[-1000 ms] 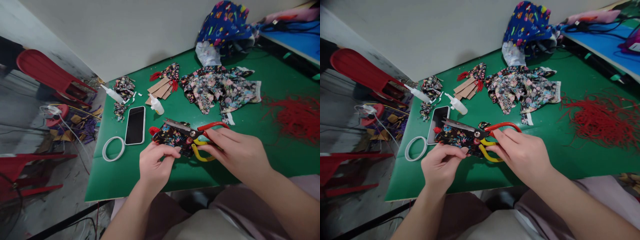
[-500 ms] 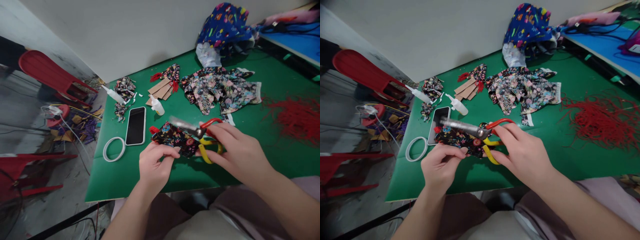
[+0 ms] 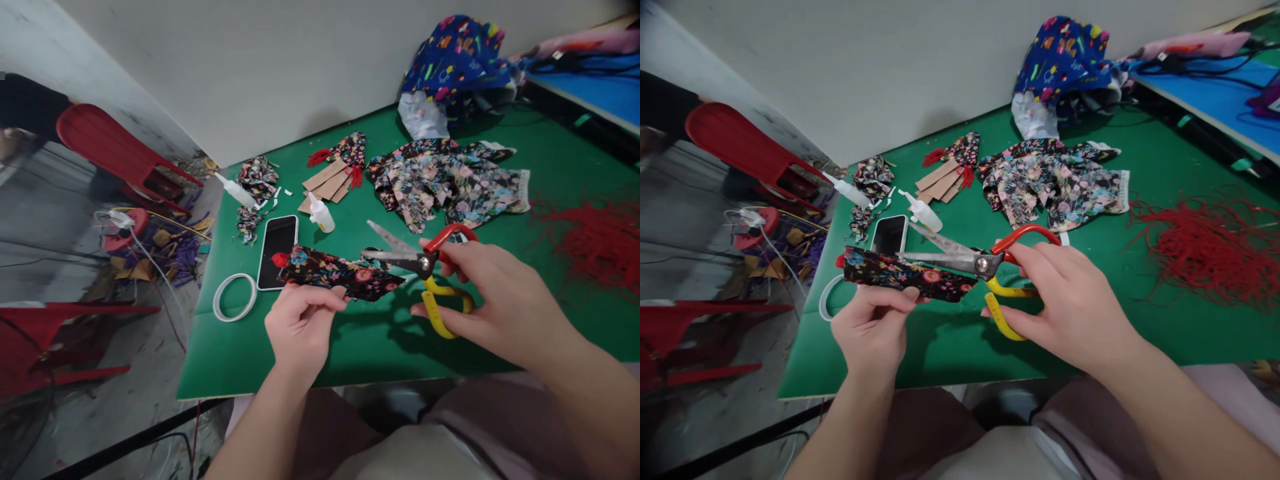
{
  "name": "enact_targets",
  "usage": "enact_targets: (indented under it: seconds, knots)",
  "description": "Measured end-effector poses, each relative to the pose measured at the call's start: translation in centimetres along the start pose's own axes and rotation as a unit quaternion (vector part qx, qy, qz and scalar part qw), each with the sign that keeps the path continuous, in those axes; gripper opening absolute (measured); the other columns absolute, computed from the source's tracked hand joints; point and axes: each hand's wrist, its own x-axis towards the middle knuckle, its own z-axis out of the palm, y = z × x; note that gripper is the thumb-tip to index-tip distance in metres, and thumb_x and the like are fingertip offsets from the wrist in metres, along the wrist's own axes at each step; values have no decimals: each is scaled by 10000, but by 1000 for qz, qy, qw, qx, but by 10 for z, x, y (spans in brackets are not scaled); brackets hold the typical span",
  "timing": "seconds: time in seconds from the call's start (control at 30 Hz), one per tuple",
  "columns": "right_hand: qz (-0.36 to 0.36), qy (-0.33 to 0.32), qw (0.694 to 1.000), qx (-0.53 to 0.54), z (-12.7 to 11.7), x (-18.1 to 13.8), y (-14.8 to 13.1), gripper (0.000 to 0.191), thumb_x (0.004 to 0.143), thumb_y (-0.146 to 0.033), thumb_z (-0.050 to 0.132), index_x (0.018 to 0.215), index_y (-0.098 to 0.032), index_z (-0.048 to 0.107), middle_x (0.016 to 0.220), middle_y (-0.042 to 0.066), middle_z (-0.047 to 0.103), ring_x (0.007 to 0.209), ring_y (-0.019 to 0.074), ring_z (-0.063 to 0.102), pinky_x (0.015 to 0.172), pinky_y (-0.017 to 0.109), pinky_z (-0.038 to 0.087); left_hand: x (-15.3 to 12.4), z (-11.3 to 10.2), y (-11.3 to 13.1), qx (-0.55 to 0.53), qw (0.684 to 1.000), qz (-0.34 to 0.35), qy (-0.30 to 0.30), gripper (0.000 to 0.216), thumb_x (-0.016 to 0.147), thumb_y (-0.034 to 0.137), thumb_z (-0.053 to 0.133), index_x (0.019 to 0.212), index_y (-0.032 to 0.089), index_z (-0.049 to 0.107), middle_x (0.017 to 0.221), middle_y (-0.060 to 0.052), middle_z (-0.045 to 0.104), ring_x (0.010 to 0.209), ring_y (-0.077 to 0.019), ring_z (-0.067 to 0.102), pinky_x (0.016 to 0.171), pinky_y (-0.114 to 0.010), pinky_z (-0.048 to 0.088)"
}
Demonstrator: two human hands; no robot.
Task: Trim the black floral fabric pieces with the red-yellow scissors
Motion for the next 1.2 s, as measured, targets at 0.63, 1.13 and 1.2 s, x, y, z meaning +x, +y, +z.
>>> enact_targets:
  seconds: [0.63,1.13,1.2]
  knots:
    - [75,-33,990,111,3,2,5,294,817,-345,585,1065,-186,580,791,22,637,682,159,594,599,267,472,3,-2,9,41,993,71,-80,276,666,-39,665,629,234,663,606,83,681,577,-74,601,568,-173,478]
    - [-16,33,999,7,5,4,7,320,844,-383,543,1040,-132,573,815,79,629,776,214,589,697,342,451,0,1,-3,-61,996,-62,7,127,709,141,721,629,232,680,573,42,590,525,-90,551,540,-232,498]
    - [-28,36,999,-12,5,5,7,322,854,-381,523,1041,-124,570,835,95,634,766,219,585,690,349,437,0,1,-3,-56,996,-63,14,121,710,158,724,620,225,678,563,37,584,523,-95,547,540,-240,505]
